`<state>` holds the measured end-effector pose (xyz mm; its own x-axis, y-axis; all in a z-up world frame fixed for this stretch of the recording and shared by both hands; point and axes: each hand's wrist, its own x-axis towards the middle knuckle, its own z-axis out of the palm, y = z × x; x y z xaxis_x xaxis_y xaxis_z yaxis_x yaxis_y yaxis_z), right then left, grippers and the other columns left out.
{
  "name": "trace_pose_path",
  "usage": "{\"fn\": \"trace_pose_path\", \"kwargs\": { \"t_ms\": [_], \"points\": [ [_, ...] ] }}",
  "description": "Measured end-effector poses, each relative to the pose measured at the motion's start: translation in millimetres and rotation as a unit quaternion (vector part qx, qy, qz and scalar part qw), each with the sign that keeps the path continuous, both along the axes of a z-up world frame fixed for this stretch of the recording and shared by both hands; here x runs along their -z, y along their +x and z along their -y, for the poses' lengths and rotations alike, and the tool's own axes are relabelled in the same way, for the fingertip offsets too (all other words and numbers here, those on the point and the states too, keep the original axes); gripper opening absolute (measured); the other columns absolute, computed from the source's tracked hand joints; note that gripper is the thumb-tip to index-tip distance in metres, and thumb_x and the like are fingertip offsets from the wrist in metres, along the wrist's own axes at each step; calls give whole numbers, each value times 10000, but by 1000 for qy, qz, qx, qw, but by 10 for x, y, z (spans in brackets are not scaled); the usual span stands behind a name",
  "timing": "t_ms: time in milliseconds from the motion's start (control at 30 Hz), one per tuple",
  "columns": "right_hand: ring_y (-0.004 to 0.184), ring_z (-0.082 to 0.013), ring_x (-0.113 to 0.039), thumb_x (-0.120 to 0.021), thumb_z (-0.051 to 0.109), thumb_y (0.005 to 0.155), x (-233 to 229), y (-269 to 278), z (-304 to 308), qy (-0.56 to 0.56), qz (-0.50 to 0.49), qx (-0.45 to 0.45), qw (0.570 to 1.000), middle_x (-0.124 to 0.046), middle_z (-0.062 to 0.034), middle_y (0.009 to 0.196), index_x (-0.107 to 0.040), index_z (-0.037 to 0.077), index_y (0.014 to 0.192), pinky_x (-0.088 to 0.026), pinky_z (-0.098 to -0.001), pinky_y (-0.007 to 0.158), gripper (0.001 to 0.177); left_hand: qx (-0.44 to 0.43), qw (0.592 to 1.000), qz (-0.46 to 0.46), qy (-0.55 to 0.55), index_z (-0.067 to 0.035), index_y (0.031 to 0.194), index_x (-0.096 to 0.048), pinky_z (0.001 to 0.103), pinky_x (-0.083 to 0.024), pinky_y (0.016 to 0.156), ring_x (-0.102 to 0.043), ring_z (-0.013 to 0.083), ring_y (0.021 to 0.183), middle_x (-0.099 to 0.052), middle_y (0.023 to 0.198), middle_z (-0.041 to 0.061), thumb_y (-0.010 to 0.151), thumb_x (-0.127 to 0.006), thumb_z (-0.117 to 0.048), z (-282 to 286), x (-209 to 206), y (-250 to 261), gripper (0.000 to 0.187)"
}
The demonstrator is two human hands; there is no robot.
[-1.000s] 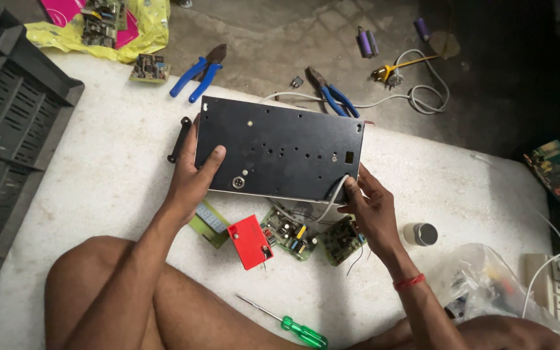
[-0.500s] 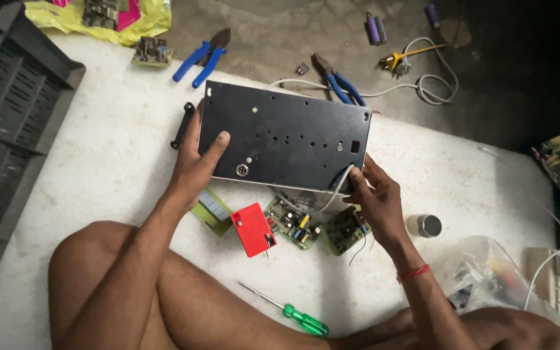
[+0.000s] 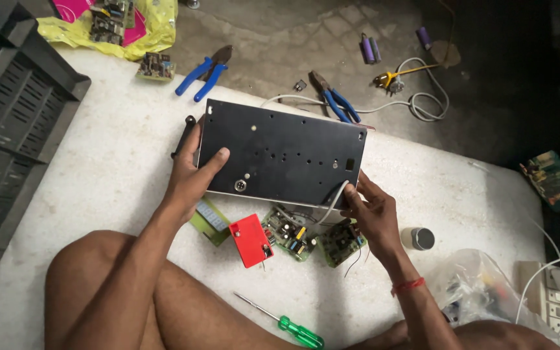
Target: Repairing an electronic device by assembling internal components and circuit boards into a casing.
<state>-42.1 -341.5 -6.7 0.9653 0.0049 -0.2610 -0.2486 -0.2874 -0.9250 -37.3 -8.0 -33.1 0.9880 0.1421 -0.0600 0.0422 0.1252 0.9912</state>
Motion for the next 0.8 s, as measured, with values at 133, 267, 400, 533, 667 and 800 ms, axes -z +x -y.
{"fn": "trace_pose_path", "kwargs": {
  "t_ms": [133,267,400,533,667,800],
  "points": [
    [963,-177,-737,-655,223,951,33,-46,13,10,7,3,1000,-739,-121,1248,-496,124,1508,-640,-326,782,588,-5,1000,-17,10,-123,1585,-377,324,-397,1157,-504,168,1385,-538,1524,60,900,-671,-20,-29,53,6,752],
    [996,-193,-739,-658,167,950,64,-105,-1,15,28,3,999,-730,-145,1273,-523,77,1484,-631,-343,867,558,9,1000,-6,6,-121,1598,-346,316,-400,1147,-498,158,1381,-533,1526,59,865,-657,56,-47,121,-13,815],
    [1038,-203,-741,-666,137,949,132,-116,-6,12,57,0,998,-722,-152,1285,-534,55,1467,-631,-353,919,541,17,999,29,-15,-89,1605,-320,319,-384,1167,-481,162,1400,-500,1556,71,865,-654,85,-63,199,-9,831],
    [999,-212,-755,-687,109,925,162,-71,-15,-11,58,17,998,-733,-140,1250,-541,53,1454,-641,-358,897,552,26,998,50,-21,-71,1609,-314,320,-382,1179,-473,171,1421,-475,1583,80,860,-654,87,-63,308,60,837],
    [952,-197,-762,-717,73,906,205,-4,-37,-70,58,38,995,-771,-126,1179,-578,65,1436,-638,-337,851,548,22,992,108,63,-45,1616,-294,335,-298,1227,-355,197,1511,-380,1656,114,843,-673,121,-56,296,87,877],
    [982,-179,-752,-720,35,904,190,37,4,-47,66,28,996,-770,-121,1191,-590,68,1428,-628,-321,838,540,13,991,105,86,-50,1623,-271,336,-302,1235,-361,202,1517,-377,1662,120,816,-685,99,-8,260,135,919]
  ]
}}
